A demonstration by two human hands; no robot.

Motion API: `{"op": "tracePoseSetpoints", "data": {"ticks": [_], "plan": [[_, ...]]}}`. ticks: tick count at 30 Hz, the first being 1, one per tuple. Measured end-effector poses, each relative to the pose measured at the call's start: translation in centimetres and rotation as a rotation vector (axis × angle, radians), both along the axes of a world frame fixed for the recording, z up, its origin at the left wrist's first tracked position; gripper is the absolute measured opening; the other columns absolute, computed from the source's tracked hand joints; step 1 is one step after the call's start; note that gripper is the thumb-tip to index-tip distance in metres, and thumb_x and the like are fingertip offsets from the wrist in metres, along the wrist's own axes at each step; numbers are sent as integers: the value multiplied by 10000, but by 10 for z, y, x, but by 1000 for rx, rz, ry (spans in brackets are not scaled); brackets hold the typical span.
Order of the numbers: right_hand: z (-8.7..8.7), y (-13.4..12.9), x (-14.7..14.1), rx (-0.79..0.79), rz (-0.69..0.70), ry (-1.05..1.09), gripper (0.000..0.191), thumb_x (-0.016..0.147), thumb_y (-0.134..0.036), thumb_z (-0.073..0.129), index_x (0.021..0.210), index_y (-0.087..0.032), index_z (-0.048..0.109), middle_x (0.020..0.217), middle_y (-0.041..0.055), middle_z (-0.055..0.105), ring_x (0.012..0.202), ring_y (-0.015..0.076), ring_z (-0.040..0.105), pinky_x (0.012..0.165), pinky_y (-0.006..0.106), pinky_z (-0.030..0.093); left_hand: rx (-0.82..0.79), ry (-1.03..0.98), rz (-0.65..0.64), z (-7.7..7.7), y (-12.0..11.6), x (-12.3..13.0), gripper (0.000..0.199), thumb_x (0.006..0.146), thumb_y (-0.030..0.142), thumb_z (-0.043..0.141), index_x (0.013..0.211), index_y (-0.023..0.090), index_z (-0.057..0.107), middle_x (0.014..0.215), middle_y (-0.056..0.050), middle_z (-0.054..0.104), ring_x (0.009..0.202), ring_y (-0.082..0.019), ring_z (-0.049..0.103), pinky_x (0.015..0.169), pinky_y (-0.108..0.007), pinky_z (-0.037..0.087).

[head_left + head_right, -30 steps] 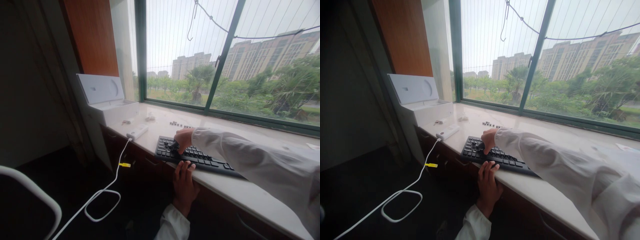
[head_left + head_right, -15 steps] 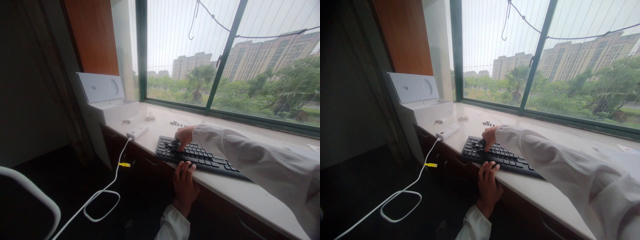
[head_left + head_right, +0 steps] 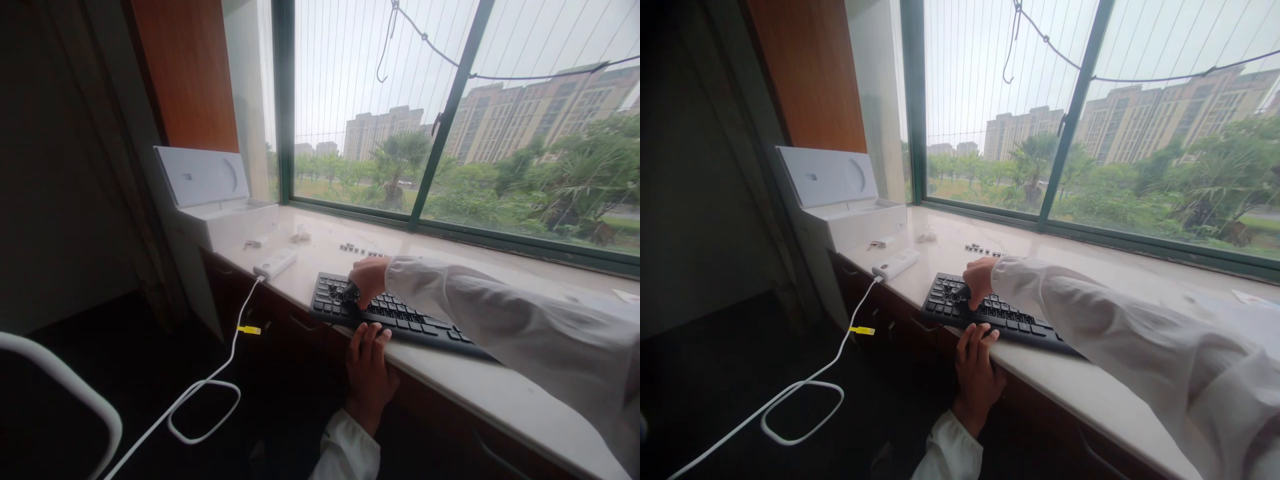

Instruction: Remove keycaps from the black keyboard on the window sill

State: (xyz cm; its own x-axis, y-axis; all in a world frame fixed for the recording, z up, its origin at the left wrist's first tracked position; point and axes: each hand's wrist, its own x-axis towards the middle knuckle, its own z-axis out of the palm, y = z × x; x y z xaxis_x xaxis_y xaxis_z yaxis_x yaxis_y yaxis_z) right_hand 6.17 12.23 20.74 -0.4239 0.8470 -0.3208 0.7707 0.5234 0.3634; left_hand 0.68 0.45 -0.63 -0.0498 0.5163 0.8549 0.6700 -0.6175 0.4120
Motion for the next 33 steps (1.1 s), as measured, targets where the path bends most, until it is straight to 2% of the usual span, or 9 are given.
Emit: {"op": "tracePoseSetpoints", "data": {"ticks": [6, 12, 16, 21, 26, 33], "plan": [[6, 1, 1, -1, 21, -9, 612, 596, -669, 642, 904, -158, 779, 836, 121, 713, 720, 226, 639, 600, 306, 424, 24, -30, -18, 3, -1, -1, 349, 829, 223, 518, 1161, 231, 625, 1248, -7, 639, 1241, -208, 487, 1056, -335, 376], [10, 4, 0, -38, -39, 9, 677, 595, -702, 635, 947, -141, 773, 886, 132, 718, 732, 218, 637, 633, 306, 440, 32, -30, -16, 4, 0, 0, 346, 831, 238, 525, 1164, 228, 620, 1242, -13, 639, 1239, -209, 485, 1050, -334, 374], [9, 2, -3, -29, -62, 21, 675, 557, -679, 667, 929, -127, 775, 889, 141, 712, 711, 218, 635, 588, 297, 433, 44, -9, 3, 3, 1, 0, 344, 830, 233, 520, 1158, 218, 624, 1230, -29, 642, 1231, -216, 493, 1038, -341, 387], [3, -3, -6, 3, -26, 17, 658, 565, -656, 647, 909, -111, 780, 858, 163, 705, 708, 256, 637, 559, 324, 429, 40, -19, -18, 1, 1, 0, 352, 831, 225, 507, 1164, 223, 622, 1244, -18, 635, 1242, -213, 484, 1048, -335, 376], [1, -4, -5, 6, -9, 29, 651, 544, -651, 658, 870, -101, 782, 798, 165, 701, 676, 249, 633, 561, 327, 428, 41, -50, -45, 1, 1, 0, 353, 844, 250, 510, 1180, 233, 616, 1260, 1, 630, 1252, -207, 475, 1066, -326, 352], [-1, -2, 1, 50, 52, 80, 578, 560, -593, 669, 833, -95, 777, 770, 173, 698, 677, 259, 632, 582, 346, 420, 39, -18, -11, 1, 2, 0, 367, 804, 220, 540, 1160, 229, 630, 1245, -13, 640, 1234, -214, 489, 1052, -334, 371]]}}
